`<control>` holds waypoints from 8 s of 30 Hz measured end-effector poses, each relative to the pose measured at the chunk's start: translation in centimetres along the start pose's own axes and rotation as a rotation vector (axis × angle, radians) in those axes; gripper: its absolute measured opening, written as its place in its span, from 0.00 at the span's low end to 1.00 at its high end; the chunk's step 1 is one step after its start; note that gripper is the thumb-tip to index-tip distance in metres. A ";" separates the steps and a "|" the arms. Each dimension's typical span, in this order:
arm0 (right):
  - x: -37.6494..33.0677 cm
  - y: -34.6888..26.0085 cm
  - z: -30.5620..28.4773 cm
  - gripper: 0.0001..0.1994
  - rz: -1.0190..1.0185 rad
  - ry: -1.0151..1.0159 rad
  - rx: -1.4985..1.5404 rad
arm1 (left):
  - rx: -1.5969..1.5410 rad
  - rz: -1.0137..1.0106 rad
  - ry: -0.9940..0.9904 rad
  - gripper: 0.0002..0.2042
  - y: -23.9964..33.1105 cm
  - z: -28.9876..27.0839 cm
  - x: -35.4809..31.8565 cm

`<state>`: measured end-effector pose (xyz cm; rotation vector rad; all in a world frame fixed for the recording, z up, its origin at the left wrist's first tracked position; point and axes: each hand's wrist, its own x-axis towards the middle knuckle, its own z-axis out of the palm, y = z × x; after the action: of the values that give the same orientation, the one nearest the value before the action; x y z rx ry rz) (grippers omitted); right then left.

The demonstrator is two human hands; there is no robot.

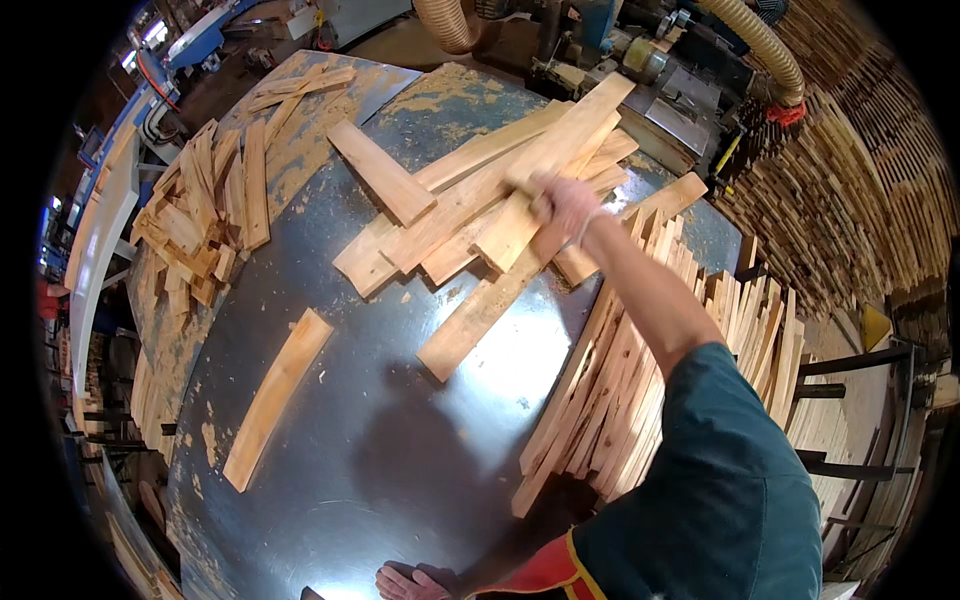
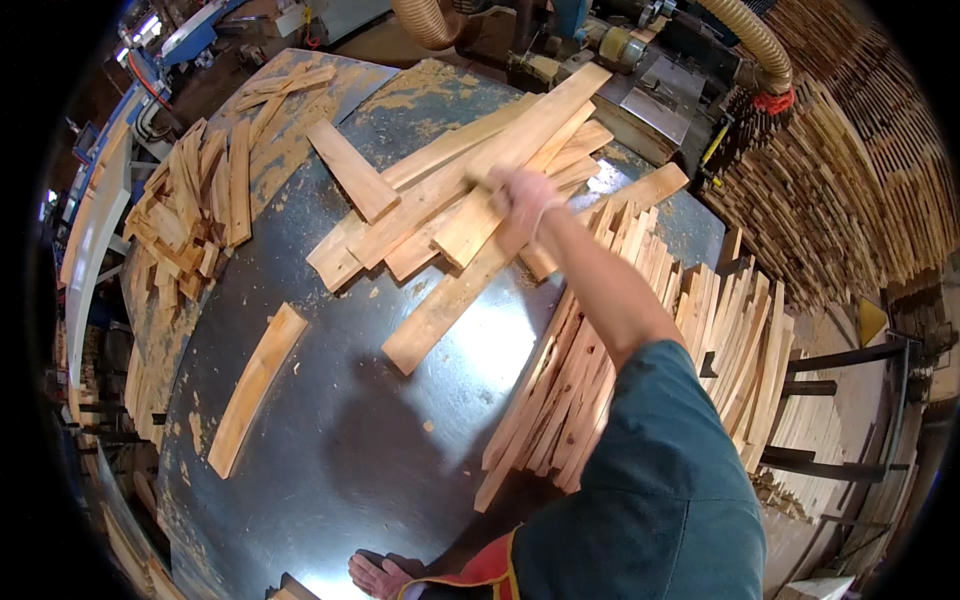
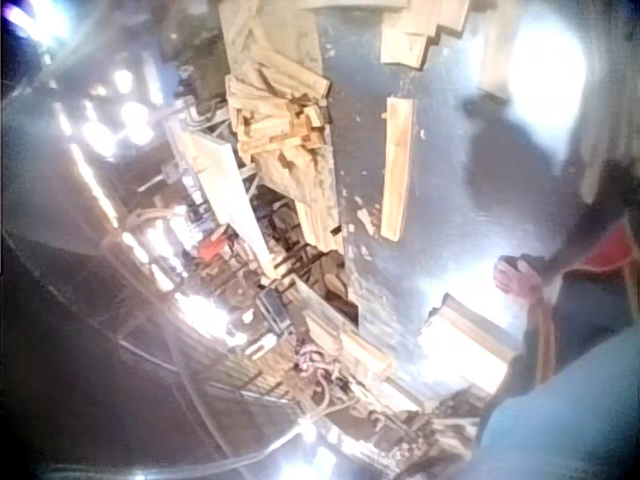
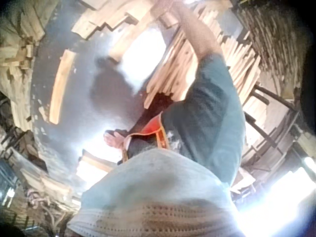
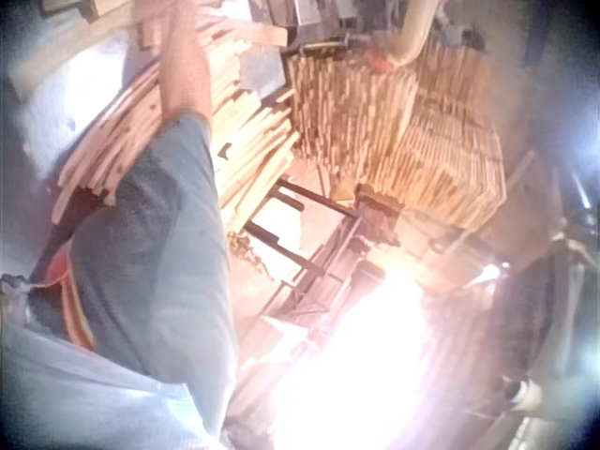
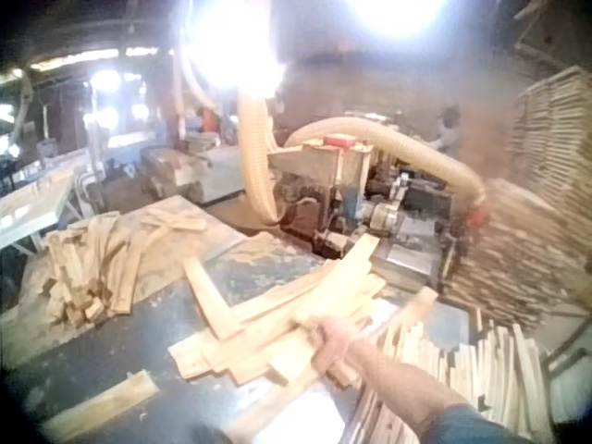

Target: The person repeatedly picks up wooden planks from a metal worktable and stacks them into a neat pile. They handle the planks one at a time, aligning them carefully before placing them onto the growing stack. The process continues throughout the clip, with the person occasionally adjusting the position of the stack to maintain alignment.

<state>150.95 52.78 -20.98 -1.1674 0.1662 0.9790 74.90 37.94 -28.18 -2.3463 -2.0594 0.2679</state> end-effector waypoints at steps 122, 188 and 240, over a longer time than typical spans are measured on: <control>-52.5 41.0 7.4 0.08 0.739 -0.800 -0.412 | -1.697 -0.228 -0.593 0.22 -10.4 -9.5 -5.4; -18.0 8.6 -11.0 0.20 -0.969 -0.496 -1.935 | -1.507 0.051 -1.680 0.38 18.7 -14.6 14.2; -25.9 13.4 0.9 0.41 -0.092 -0.156 -0.294 | -0.148 0.809 -0.353 0.30 31.5 -11.8 18.0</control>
<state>125.60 39.67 -14.95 -1.3463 -0.1606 1.0308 109.68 52.63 -22.48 -3.3086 -1.1057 0.5747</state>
